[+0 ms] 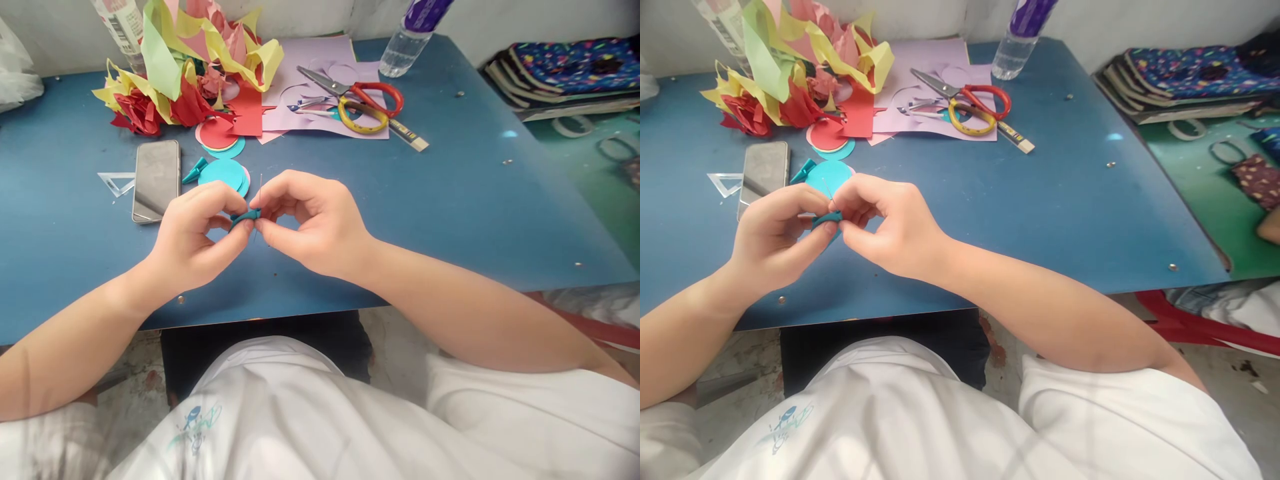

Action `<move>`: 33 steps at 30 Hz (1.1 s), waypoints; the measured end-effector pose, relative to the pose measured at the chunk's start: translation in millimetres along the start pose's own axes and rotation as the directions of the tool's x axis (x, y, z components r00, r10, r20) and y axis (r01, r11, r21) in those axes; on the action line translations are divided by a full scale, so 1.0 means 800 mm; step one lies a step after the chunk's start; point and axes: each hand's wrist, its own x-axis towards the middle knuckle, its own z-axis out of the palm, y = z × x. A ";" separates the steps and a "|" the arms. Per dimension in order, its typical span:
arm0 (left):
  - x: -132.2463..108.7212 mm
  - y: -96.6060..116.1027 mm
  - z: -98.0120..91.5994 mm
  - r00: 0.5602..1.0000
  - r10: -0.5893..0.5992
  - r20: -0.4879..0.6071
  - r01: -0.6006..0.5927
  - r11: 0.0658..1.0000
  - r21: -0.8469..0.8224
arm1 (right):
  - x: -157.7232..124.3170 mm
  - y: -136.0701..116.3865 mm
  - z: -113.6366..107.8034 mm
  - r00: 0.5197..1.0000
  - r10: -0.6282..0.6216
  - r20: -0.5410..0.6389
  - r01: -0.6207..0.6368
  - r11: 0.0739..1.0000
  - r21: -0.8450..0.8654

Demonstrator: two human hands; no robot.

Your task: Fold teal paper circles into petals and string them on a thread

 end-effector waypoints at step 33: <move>0.006 -0.016 -0.003 0.889 -0.434 0.148 0.453 0.781 -0.431 | 0.012 0.003 -0.005 0.964 0.267 -0.011 -0.257 0.939 0.231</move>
